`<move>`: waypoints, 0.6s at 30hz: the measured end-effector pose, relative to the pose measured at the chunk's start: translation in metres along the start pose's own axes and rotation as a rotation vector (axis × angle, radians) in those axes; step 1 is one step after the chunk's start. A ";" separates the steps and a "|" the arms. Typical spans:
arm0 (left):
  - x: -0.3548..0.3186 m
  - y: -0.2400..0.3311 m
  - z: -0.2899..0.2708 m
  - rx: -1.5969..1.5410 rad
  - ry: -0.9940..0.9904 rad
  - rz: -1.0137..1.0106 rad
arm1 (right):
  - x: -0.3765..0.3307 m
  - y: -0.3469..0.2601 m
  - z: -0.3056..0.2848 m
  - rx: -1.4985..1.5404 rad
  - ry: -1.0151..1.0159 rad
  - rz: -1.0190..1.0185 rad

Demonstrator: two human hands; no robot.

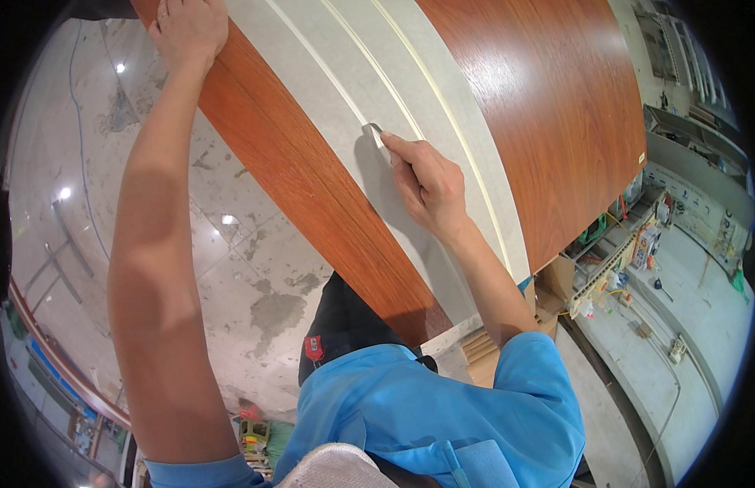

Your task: The person uses a small metal tool to press and smooth a thin white veneer strip along the edge of a curved wooden tabletop. They work along the seam, occasionally lifting the veneer to adjust it, and continue the process along the length of the table.

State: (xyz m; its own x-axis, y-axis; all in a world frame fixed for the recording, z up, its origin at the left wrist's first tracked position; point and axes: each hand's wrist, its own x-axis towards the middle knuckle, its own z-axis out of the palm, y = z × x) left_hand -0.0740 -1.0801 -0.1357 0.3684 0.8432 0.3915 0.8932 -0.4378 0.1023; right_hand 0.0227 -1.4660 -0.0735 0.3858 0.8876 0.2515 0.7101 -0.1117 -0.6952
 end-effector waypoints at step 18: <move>0.002 0.002 -0.002 -0.011 0.028 0.015 | -0.012 0.002 -0.009 0.006 0.018 -0.002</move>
State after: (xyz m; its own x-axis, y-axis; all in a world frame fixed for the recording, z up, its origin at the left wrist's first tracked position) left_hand -0.0720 -1.0804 -0.1329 0.3746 0.8275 0.4183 0.8845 -0.4542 0.1065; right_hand 0.0248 -1.4808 -0.0723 0.3948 0.8797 0.2649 0.7073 -0.1070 -0.6988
